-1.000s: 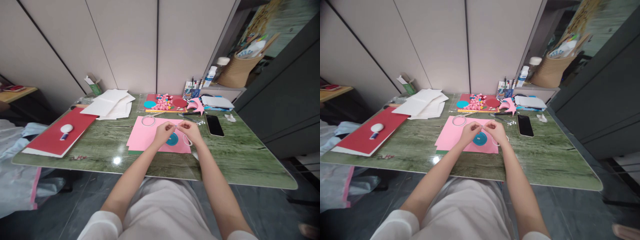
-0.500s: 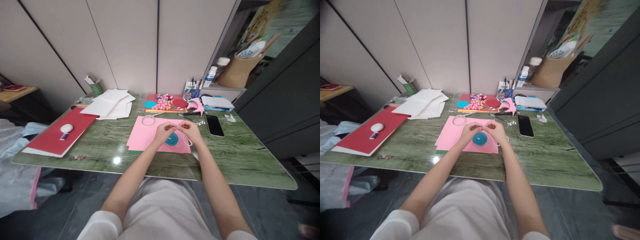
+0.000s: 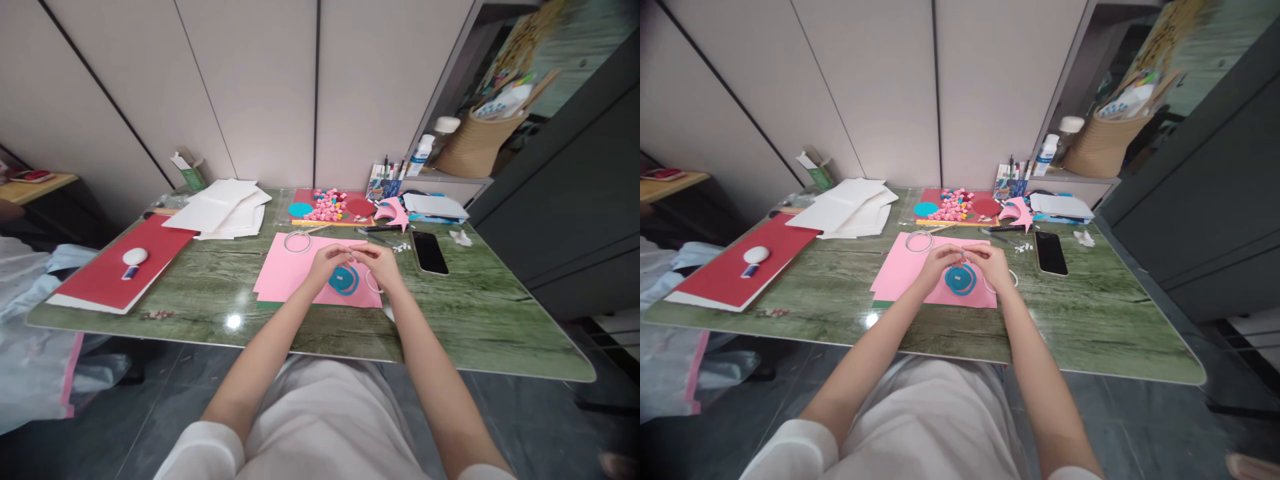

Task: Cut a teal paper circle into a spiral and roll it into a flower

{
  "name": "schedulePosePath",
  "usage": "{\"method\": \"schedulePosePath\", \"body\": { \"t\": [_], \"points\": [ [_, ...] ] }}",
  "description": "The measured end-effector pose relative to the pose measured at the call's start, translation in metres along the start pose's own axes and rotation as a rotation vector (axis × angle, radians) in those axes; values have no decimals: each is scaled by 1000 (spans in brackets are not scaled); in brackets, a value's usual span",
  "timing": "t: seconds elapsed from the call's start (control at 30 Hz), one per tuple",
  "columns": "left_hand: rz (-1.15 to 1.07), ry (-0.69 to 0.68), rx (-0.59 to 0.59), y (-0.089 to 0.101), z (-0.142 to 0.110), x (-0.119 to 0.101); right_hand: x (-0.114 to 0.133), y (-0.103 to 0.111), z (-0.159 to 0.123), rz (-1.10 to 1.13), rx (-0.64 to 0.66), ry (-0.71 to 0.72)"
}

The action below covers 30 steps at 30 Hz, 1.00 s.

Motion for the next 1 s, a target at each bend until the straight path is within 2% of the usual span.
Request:
{"method": "schedulePosePath", "body": {
  "t": [0.07,0.2,0.5,1.0],
  "points": [
    [-3,0,-10,1,0,1,4,2,-1,-32,-36,40],
    [22,15,-109,11,1,6,6,11,-2,-36,-127,70],
    [20,-30,-170,17,1,-4,-8,15,2,9,-135,-12],
    [106,-68,-46,7,1,-7,-4,6,1,24,-63,-26]
  ]
}}
Point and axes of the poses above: each hand's wrist, its own z-axis towards the middle knuckle, its own y-axis out of the back of the hand, x = y × z, the point moved 10 cm from there along z, towards the middle knuckle, and after that the axes turned 9 degrees about -y, right-handed, at the moved point
